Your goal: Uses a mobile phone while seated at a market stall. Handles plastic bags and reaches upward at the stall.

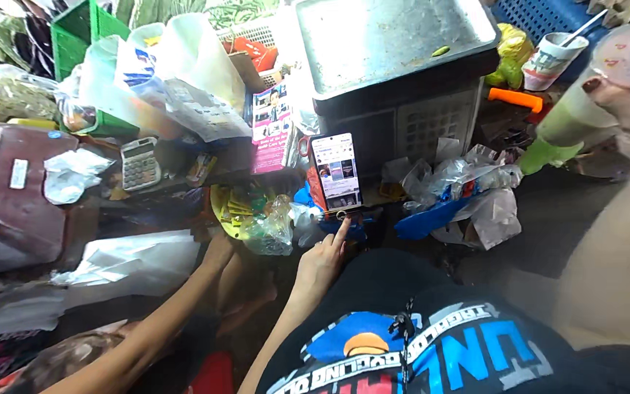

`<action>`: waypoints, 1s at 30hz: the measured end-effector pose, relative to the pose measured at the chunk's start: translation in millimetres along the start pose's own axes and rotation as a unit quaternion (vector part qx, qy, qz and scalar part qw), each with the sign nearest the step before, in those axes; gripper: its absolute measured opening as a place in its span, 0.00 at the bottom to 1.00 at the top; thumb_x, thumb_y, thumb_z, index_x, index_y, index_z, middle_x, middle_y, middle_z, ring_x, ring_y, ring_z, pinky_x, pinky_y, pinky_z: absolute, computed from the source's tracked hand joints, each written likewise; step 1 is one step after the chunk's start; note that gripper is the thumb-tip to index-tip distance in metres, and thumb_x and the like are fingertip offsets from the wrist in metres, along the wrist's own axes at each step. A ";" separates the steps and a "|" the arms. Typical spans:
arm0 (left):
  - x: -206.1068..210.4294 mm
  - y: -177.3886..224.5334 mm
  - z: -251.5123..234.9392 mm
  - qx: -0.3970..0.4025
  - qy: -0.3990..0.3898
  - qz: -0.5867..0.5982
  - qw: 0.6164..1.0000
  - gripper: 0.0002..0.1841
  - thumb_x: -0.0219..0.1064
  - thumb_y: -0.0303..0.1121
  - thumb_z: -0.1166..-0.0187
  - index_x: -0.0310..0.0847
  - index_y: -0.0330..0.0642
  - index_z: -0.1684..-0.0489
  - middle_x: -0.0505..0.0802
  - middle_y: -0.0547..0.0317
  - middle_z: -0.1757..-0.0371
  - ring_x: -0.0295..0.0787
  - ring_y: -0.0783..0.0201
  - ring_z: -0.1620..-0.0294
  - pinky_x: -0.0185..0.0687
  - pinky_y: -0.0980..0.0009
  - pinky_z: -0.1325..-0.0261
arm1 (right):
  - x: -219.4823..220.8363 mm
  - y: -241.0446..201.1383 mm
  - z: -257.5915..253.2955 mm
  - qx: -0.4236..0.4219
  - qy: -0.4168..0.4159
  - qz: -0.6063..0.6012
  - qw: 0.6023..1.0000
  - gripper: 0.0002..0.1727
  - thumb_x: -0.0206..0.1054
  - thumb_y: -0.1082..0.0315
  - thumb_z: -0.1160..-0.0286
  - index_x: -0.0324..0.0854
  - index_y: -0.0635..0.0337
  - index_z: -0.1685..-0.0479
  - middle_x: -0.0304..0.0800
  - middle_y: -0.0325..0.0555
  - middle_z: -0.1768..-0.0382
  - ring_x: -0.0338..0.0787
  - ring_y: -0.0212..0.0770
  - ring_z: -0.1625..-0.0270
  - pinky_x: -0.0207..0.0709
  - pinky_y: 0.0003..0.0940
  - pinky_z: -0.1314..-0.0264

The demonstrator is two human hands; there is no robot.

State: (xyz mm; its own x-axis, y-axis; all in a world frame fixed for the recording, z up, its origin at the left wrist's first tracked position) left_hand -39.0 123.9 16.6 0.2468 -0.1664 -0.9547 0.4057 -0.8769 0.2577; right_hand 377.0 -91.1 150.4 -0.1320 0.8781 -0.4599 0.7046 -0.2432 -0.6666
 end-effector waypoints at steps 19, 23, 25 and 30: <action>-8.2 7.5 8.1 -0.039 0.013 -0.003 0.999 0.23 0.61 0.32 0.16 0.80 0.44 0.22 0.94 0.47 0.65 0.93 0.49 0.73 0.88 0.54 0.73 | 149.8 97.1 -61.8 0.240 -0.068 0.047 0.967 0.43 0.78 0.56 0.32 0.66 0.64 0.16 0.78 0.65 0.25 0.79 0.56 0.22 0.71 0.52 0.18; -7.4 8.1 7.8 -0.034 0.012 0.001 0.999 0.24 0.61 0.31 0.17 0.79 0.44 0.21 0.93 0.47 0.66 0.92 0.49 0.74 0.88 0.55 0.73 | 147.9 88.7 -63.7 0.222 -0.088 0.058 0.969 0.48 0.79 0.61 0.34 0.59 0.70 0.14 0.73 0.71 0.22 0.75 0.59 0.19 0.65 0.51 0.15; -6.8 8.6 6.7 -0.033 0.013 0.007 0.999 0.24 0.62 0.31 0.18 0.79 0.43 0.21 0.93 0.47 0.66 0.93 0.49 0.74 0.88 0.55 0.73 | 142.1 82.4 -67.7 0.225 -0.110 0.087 0.964 0.51 0.79 0.64 0.35 0.54 0.72 0.13 0.69 0.74 0.20 0.71 0.62 0.16 0.61 0.52 0.13; -4.5 11.9 -1.0 -0.034 0.010 0.019 0.999 0.24 0.62 0.31 0.17 0.78 0.43 0.20 0.94 0.46 0.64 0.93 0.47 0.72 0.88 0.54 0.71 | 117.0 62.4 -59.7 0.195 -0.088 0.107 0.971 0.52 0.77 0.64 0.32 0.47 0.74 0.10 0.62 0.79 0.18 0.66 0.69 0.15 0.58 0.52 0.13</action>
Point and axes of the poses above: each hand's wrist, its own z-axis away from the middle knuckle, its own x-axis out of the palm, y = z × x, the point moved 4 cm from there along -z, towards the middle knuckle
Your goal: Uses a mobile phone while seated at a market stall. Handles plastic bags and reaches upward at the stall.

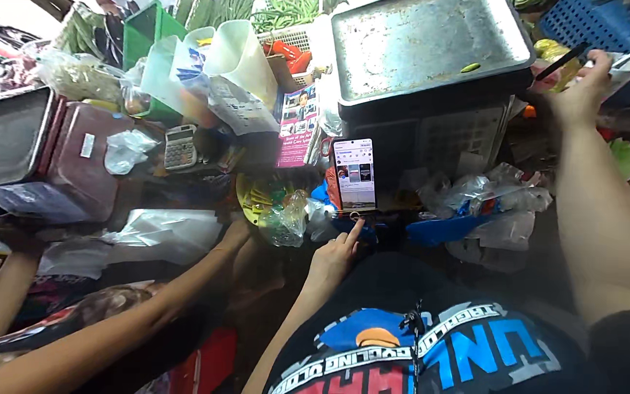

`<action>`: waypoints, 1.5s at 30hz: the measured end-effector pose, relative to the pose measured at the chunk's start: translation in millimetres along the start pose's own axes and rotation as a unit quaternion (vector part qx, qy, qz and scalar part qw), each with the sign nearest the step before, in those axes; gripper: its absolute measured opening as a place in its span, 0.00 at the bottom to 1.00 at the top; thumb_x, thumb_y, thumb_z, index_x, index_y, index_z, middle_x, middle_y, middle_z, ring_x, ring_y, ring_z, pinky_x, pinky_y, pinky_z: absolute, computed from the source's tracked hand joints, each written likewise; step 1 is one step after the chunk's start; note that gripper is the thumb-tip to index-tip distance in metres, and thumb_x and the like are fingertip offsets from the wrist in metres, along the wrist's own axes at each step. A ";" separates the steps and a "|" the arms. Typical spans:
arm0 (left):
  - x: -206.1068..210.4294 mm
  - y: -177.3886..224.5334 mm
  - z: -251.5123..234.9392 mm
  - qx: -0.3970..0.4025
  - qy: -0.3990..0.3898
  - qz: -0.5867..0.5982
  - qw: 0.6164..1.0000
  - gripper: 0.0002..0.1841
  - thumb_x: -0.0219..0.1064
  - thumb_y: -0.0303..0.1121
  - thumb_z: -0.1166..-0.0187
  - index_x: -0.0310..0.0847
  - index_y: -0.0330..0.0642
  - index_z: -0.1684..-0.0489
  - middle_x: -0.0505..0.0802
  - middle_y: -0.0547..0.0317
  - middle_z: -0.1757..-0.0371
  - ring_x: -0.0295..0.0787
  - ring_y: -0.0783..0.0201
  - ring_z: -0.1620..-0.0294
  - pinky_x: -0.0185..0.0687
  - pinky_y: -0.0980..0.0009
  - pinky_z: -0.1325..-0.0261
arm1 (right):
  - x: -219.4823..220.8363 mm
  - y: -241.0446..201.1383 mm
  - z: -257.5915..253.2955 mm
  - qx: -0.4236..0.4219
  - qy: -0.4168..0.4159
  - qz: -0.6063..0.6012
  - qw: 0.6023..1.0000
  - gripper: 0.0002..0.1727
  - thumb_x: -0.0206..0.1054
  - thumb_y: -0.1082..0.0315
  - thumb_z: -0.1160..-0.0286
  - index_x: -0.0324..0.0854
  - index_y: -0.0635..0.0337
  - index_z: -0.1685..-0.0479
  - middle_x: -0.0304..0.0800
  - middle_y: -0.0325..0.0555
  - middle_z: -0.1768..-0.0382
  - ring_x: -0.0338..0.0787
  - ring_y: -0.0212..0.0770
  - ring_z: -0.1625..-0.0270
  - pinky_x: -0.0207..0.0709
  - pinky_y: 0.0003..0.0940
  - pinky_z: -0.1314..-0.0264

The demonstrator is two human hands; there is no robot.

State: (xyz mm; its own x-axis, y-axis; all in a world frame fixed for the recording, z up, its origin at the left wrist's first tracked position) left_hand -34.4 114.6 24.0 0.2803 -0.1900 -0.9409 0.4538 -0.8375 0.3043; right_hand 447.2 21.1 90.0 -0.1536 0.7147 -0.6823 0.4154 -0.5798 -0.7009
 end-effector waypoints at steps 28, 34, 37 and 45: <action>24.2 7.8 -1.3 0.001 0.019 0.070 0.997 0.28 0.62 0.32 0.18 0.73 0.42 0.16 0.93 0.48 0.64 0.92 0.50 0.71 0.88 0.55 0.68 | 36.7 -14.3 149.9 -0.096 0.042 0.000 0.995 0.31 0.40 0.51 0.06 0.69 0.64 0.18 0.74 0.68 0.21 0.72 0.63 0.17 0.61 0.55 0.15; 24.2 7.5 -3.1 0.016 0.017 0.074 0.997 0.27 0.60 0.33 0.17 0.72 0.43 0.15 0.93 0.48 0.63 0.92 0.50 0.68 0.88 0.55 0.65 | 36.8 -16.0 156.8 -0.102 0.051 0.018 0.993 0.31 0.40 0.51 0.06 0.71 0.66 0.20 0.76 0.70 0.24 0.74 0.64 0.19 0.62 0.56 0.15; 24.0 5.2 -4.5 0.018 0.015 0.071 0.997 0.27 0.60 0.33 0.17 0.72 0.44 0.15 0.93 0.48 0.62 0.92 0.50 0.68 0.88 0.55 0.65 | 37.6 -12.0 153.8 -0.115 0.063 0.009 0.991 0.30 0.42 0.52 0.06 0.73 0.67 0.24 0.78 0.71 0.27 0.76 0.64 0.21 0.64 0.56 0.17; 27.6 3.4 -1.6 0.031 0.028 0.067 0.997 0.28 0.60 0.33 0.17 0.71 0.38 0.16 0.92 0.49 0.67 0.92 0.50 0.69 0.88 0.54 0.65 | 38.0 -8.6 152.9 -0.127 0.076 -0.008 0.989 0.28 0.43 0.54 0.05 0.75 0.67 0.26 0.80 0.68 0.28 0.78 0.62 0.22 0.64 0.52 0.17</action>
Point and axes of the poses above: each hand's wrist, its own z-axis away from the middle knuckle, its own x-axis out of the palm, y = z × x, the point moved 4 cm from there along -z, towards the middle knuckle
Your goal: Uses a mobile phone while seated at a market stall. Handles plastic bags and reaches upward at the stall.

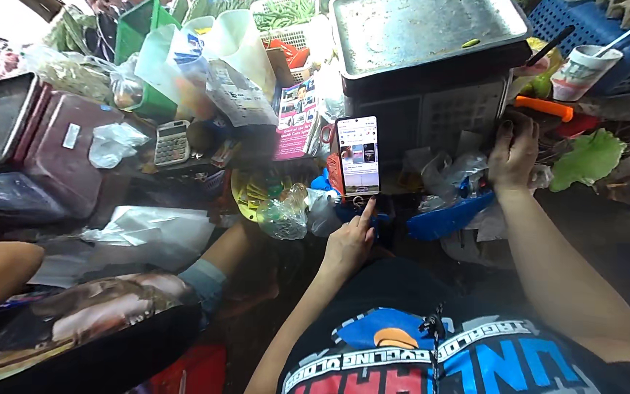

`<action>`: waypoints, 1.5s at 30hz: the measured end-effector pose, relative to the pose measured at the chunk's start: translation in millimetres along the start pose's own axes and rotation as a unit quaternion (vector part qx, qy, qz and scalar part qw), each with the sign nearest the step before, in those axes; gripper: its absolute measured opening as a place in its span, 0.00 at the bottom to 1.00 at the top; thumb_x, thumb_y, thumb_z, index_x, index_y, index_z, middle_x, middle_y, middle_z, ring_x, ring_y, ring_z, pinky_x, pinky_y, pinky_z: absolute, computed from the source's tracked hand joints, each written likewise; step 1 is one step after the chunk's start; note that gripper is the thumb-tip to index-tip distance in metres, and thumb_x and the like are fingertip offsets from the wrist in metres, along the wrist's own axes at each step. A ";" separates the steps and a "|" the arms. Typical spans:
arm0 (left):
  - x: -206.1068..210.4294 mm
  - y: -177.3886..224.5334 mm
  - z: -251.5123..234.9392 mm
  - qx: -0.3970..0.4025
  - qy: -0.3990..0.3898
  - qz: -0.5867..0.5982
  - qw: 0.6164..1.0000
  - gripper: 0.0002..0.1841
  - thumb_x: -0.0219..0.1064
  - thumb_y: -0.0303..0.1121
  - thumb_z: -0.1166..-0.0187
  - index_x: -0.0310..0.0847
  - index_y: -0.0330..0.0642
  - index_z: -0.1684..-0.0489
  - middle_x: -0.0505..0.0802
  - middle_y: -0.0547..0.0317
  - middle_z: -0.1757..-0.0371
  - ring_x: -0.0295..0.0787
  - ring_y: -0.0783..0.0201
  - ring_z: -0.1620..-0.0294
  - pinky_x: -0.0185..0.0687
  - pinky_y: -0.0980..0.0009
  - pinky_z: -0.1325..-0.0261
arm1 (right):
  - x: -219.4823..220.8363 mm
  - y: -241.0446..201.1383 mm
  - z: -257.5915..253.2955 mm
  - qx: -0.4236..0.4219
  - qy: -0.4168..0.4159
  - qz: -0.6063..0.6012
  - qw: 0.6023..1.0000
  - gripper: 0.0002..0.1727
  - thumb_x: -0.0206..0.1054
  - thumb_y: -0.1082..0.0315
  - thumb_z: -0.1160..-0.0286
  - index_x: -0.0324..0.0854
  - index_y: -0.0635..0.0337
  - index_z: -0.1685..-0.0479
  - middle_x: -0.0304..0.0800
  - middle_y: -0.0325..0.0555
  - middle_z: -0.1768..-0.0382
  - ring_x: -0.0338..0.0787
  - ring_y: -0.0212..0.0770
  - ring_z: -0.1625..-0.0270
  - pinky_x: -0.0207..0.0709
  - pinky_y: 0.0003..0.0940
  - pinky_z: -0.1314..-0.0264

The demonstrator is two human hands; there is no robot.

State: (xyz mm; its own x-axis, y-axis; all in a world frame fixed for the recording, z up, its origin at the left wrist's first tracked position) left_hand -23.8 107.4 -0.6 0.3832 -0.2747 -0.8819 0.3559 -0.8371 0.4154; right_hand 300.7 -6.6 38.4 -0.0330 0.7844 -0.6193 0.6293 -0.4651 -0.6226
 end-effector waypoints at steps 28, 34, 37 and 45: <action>6.0 2.0 3.6 0.007 -0.013 0.016 1.000 0.29 0.61 0.34 0.17 0.69 0.38 0.14 0.93 0.46 0.62 0.93 0.48 0.65 0.89 0.53 0.61 | 0.6 -2.6 -1.6 0.002 -0.016 0.039 0.999 0.29 0.41 0.55 0.06 0.79 0.69 0.30 0.81 0.71 0.31 0.76 0.66 0.23 0.63 0.57 0.18; 5.7 4.2 2.2 0.007 -0.030 0.013 0.999 0.29 0.59 0.33 0.16 0.68 0.38 0.14 0.93 0.45 0.60 0.94 0.47 0.64 0.89 0.52 0.60 | 2.0 0.3 -2.0 0.004 -0.013 0.035 0.999 0.30 0.41 0.53 0.05 0.80 0.68 0.31 0.82 0.70 0.31 0.77 0.65 0.23 0.62 0.56 0.18; 5.8 3.9 2.0 0.005 -0.038 0.015 0.999 0.29 0.59 0.34 0.16 0.67 0.39 0.13 0.93 0.45 0.60 0.93 0.47 0.63 0.89 0.52 0.60 | 0.8 -1.5 -1.8 0.007 -0.016 0.036 0.999 0.30 0.41 0.54 0.06 0.80 0.68 0.31 0.81 0.71 0.31 0.76 0.66 0.22 0.62 0.56 0.18; 6.3 1.2 2.4 -0.004 -0.038 0.022 0.999 0.29 0.60 0.35 0.16 0.67 0.39 0.13 0.93 0.46 0.61 0.93 0.47 0.64 0.89 0.52 0.60 | -0.2 -2.5 -2.0 0.009 -0.025 0.036 0.999 0.31 0.40 0.53 0.06 0.79 0.69 0.30 0.80 0.73 0.30 0.75 0.68 0.22 0.62 0.58 0.18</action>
Point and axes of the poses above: each hand's wrist, its own z-axis away from the middle knuckle, its own x-axis out of the palm, y = z × x, the point moved 4 cm from there along -z, towards the middle knuckle
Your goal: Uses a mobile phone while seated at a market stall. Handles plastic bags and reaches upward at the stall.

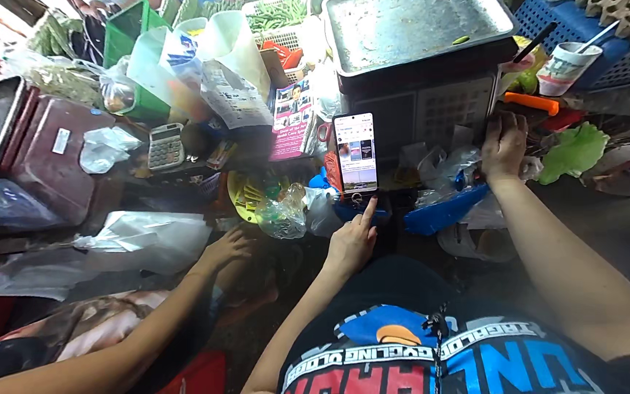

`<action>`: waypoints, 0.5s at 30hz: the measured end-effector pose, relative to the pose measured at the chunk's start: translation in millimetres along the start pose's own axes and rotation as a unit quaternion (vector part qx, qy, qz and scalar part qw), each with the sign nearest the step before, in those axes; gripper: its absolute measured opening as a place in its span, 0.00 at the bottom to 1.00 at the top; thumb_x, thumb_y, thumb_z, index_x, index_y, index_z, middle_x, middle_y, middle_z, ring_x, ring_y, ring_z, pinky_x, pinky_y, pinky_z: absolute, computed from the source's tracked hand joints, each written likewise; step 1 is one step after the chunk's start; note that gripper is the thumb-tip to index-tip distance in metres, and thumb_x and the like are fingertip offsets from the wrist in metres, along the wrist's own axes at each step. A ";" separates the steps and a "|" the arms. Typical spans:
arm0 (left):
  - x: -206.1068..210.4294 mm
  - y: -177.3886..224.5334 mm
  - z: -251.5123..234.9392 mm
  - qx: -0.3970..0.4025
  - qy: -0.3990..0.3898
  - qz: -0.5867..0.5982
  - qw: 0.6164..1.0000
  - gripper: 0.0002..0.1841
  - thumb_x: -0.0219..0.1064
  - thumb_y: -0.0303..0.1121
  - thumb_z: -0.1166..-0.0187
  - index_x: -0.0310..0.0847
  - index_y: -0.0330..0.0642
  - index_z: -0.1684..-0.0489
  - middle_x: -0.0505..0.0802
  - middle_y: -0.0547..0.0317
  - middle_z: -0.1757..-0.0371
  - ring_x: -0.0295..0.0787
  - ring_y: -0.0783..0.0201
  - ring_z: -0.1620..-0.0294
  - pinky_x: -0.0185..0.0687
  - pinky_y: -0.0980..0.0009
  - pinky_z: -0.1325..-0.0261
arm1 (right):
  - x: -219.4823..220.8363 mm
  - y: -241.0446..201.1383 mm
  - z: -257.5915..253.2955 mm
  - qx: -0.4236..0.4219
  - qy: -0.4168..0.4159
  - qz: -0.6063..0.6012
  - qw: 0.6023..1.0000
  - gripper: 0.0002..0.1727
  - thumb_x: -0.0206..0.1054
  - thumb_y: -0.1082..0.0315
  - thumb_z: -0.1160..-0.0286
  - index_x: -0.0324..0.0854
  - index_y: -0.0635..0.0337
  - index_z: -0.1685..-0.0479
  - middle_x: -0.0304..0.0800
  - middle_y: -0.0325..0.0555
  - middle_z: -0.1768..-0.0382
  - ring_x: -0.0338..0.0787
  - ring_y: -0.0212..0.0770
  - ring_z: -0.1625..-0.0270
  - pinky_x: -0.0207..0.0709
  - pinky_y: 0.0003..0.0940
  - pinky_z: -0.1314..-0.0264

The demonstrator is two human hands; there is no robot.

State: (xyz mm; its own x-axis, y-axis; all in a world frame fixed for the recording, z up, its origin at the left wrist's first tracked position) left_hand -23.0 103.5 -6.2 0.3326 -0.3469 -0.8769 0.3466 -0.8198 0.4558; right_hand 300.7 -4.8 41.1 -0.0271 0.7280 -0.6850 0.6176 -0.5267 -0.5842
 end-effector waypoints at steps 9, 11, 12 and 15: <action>2.2 -2.1 0.8 0.007 0.015 -0.006 1.000 0.30 0.60 0.34 0.17 0.67 0.39 0.13 0.93 0.46 0.61 0.93 0.47 0.65 0.89 0.52 0.62 | 0.1 -1.2 0.0 -0.001 0.002 0.000 1.000 0.30 0.40 0.54 0.06 0.80 0.68 0.31 0.81 0.71 0.30 0.75 0.66 0.21 0.62 0.57 0.17; 2.8 -2.0 0.9 0.010 0.018 -0.006 1.000 0.30 0.60 0.34 0.17 0.68 0.39 0.13 0.93 0.46 0.61 0.93 0.47 0.65 0.89 0.53 0.62 | 0.3 -0.8 0.4 -0.004 0.001 0.000 1.000 0.31 0.40 0.54 0.06 0.80 0.69 0.30 0.81 0.71 0.30 0.76 0.66 0.22 0.62 0.57 0.17; 2.9 -1.9 0.7 0.010 0.017 -0.004 1.000 0.30 0.60 0.34 0.17 0.67 0.39 0.13 0.93 0.46 0.61 0.93 0.47 0.65 0.89 0.53 0.62 | 0.5 -0.5 0.3 -0.005 0.003 0.001 1.000 0.31 0.40 0.53 0.06 0.80 0.69 0.30 0.81 0.71 0.30 0.76 0.66 0.22 0.62 0.57 0.17; 3.0 -1.6 0.0 0.005 0.016 -0.002 1.000 0.30 0.60 0.35 0.16 0.67 0.40 0.13 0.93 0.46 0.61 0.93 0.47 0.65 0.89 0.53 0.62 | 0.8 -0.8 0.4 -0.010 0.008 0.000 1.000 0.30 0.40 0.54 0.05 0.80 0.69 0.31 0.81 0.72 0.31 0.76 0.66 0.22 0.62 0.56 0.18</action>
State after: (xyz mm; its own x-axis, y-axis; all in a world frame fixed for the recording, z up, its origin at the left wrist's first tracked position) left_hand -22.5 103.8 -9.5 0.3603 -0.3293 -0.8728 0.3385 -0.8257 0.4512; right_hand 299.8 -4.0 40.8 -0.0143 0.7351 -0.6778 0.6327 -0.5183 -0.5754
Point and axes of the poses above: each hand's wrist, its own z-axis away from the middle knuckle, its own x-axis out of the palm, y = z × x, the point moved 4 cm from there along -z, towards the middle knuckle
